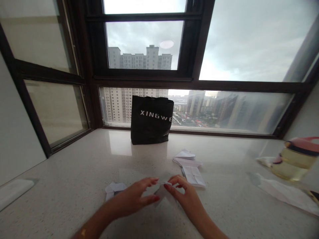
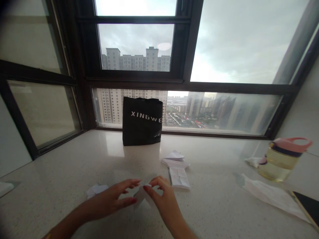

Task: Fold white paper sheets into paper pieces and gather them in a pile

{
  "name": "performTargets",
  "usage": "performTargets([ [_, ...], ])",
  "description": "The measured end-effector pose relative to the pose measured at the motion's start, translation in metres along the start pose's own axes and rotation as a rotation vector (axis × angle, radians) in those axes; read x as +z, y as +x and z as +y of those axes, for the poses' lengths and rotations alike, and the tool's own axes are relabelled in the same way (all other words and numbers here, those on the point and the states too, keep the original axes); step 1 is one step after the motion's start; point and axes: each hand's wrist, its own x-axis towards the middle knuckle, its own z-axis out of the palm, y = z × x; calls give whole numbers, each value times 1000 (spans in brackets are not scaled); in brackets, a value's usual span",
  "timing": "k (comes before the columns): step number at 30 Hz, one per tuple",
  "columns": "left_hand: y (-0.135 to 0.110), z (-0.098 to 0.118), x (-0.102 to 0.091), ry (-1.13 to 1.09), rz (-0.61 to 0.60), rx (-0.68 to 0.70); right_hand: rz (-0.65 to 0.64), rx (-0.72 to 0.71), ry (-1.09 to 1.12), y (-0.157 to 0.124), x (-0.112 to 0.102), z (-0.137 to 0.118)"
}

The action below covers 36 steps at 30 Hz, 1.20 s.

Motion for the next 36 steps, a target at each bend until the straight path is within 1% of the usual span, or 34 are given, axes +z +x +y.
performTargets([
  [1,-5,-4,-16,156,7,-40,3,16,4,1,-1,0],
  [2,-10,-9,-31,307,44,-117,6,30,8,1,-1,0],
  [4,-19,-23,-57,620,159,-349,5,43,16,1,-1,1],
  [5,-23,-29,-66,724,175,-451,2,43,19,1,0,2],
  [6,-26,-35,-72,777,172,-513,-2,41,21,1,1,3],
  [7,-28,-39,-76,796,158,-545,-7,42,22,1,2,4],
  [9,-28,-42,-77,735,122,-520,-12,61,19,0,4,5],
  [12,-21,-35,-70,527,137,-433,-11,132,27,-1,4,6],
  [14,-12,-26,-62,323,163,-370,-16,171,59,-2,5,6],
  [16,-3,-19,-52,115,175,-306,-35,194,124,-1,5,7],
  [18,6,-13,-39,-31,203,-259,-70,213,214,-1,6,7],
  [20,12,-11,-23,-112,246,-203,-104,219,276,-2,7,6],
  [22,15,-10,-7,-170,249,-125,-111,202,255,-3,8,4],
  [25,16,-8,13,-281,193,-16,-86,142,113,-6,8,-5],
  [27,16,-8,22,-378,179,37,-57,69,16,-10,8,-13],
  [29,17,-10,27,-452,190,63,-61,-20,-42,-15,9,-21],
  [32,20,-13,31,-508,203,54,-137,-106,-60,-20,10,-29],
  [34,20,-12,32,-558,175,53,-150,-102,-73,-21,12,-29],
  [36,19,-7,31,-603,126,66,-109,-58,-101,-19,13,-24],
])
